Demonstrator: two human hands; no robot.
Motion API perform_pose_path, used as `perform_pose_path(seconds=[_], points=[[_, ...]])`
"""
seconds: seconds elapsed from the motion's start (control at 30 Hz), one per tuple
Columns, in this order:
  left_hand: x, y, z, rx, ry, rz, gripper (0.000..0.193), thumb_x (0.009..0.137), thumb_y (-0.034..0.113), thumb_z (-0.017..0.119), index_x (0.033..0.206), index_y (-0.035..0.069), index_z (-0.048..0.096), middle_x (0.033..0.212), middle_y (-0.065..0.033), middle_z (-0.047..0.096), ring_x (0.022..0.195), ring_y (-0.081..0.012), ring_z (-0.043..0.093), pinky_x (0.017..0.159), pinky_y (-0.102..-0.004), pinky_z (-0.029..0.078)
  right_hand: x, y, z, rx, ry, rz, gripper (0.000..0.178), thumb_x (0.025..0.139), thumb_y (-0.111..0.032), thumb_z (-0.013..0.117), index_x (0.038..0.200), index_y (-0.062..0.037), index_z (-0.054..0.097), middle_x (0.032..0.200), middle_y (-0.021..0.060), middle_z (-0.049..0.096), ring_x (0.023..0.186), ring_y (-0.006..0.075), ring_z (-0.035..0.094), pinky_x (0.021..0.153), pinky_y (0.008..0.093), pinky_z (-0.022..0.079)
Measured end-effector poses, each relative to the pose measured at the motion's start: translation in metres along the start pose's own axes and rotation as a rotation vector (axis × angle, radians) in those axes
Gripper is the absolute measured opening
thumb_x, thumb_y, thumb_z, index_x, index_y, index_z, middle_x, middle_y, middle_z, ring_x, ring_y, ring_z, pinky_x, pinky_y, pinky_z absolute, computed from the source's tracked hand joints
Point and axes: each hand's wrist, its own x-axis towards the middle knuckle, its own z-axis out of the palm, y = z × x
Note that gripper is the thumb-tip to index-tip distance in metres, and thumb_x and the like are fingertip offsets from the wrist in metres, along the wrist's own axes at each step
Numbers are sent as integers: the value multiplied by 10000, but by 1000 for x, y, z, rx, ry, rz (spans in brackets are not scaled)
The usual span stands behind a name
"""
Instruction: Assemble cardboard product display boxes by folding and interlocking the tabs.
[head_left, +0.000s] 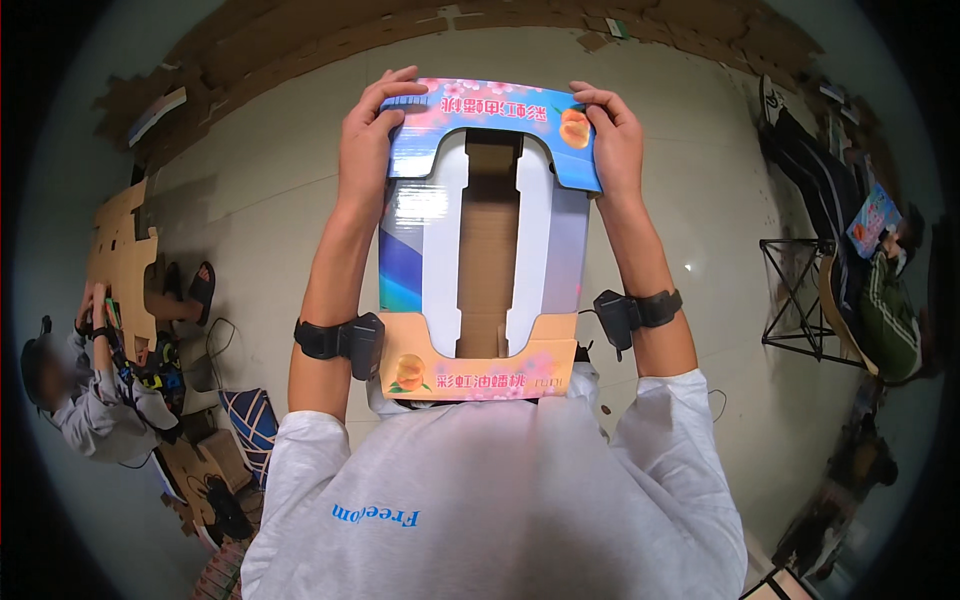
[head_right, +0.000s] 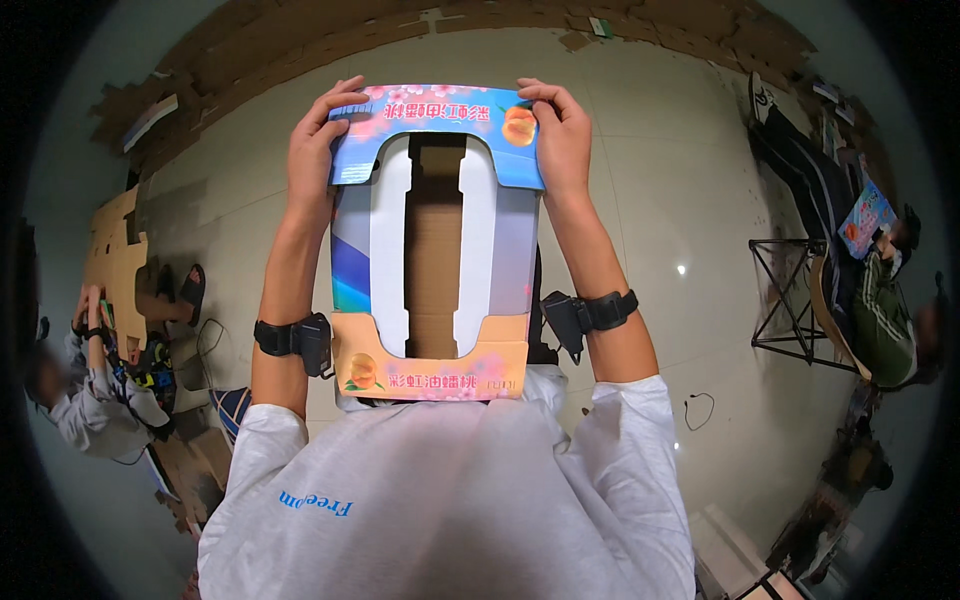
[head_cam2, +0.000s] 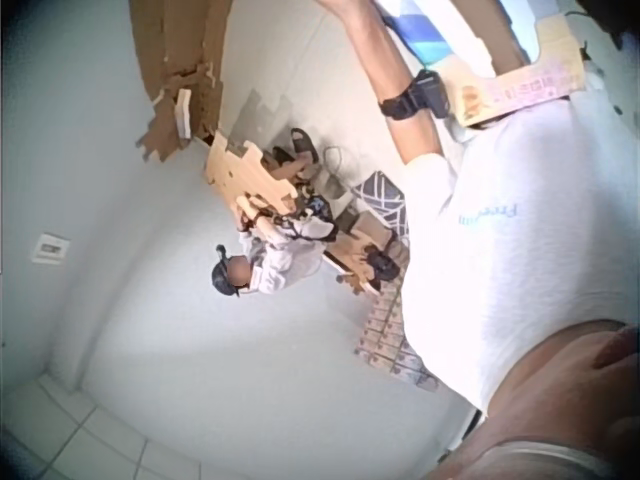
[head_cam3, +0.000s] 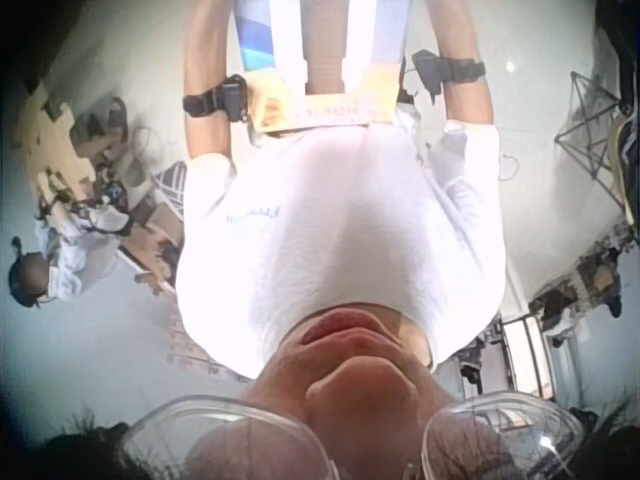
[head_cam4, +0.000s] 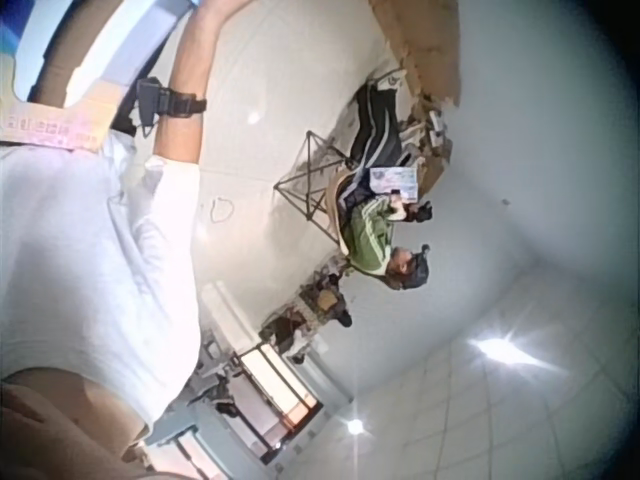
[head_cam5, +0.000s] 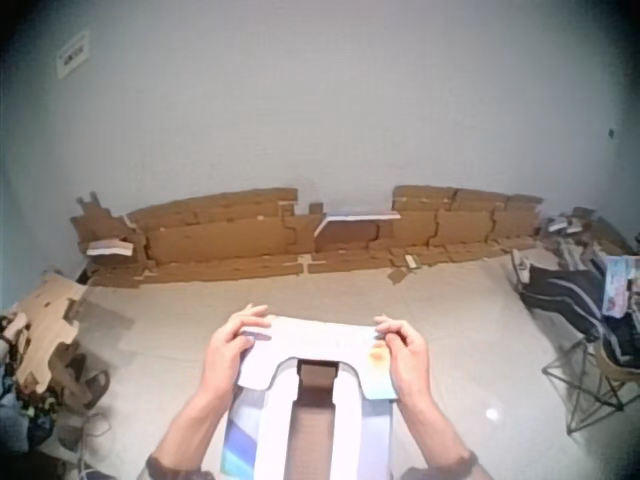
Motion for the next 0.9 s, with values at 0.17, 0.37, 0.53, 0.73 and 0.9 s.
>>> perform_pose_path(seconds=[0.17,0.37,0.53,0.73,0.9], points=[[0,-12,-4,191,-35,113,360,999,10,417,1138,16,749,1546,-135,563,1551,-305,383,1226,-394,350,-4,3,-1,-138,8,-78,224,1006,-8,489,997,24,711,1291,164,727,1148,207,676,1020,327,511],[-9,-25,3,443,97,297,348,1096,85,404,1310,38,674,1540,-174,513,1455,-343,481,1168,-407,421,-16,7,0,-259,71,-181,253,1015,-33,455,1024,20,702,1289,151,729,1120,235,688,999,345,512],[-10,-33,2,468,35,196,382,1144,193,382,1444,71,584,1443,-183,552,1399,-315,509,1190,-378,376,-16,13,-1,-504,70,-218,262,1045,-103,474,1193,19,652,1280,185,713,1153,271,679,1025,378,501],[-32,-30,-3,398,7,59,521,1123,310,473,1591,86,424,1585,-211,453,1505,-324,411,1249,-403,300,-19,34,-6,-315,17,116,493,1066,-347,605,1415,-5,532,1350,172,650,1238,233,638,1059,383,485],[-93,-38,0,54,-114,-78,679,1114,369,512,1663,41,284,1718,-191,281,1601,-293,242,1295,-396,189,-74,72,-51,369,-119,595,552,1028,-421,677,1433,-66,556,1353,131,664,1202,211,666,1034,390,539]])
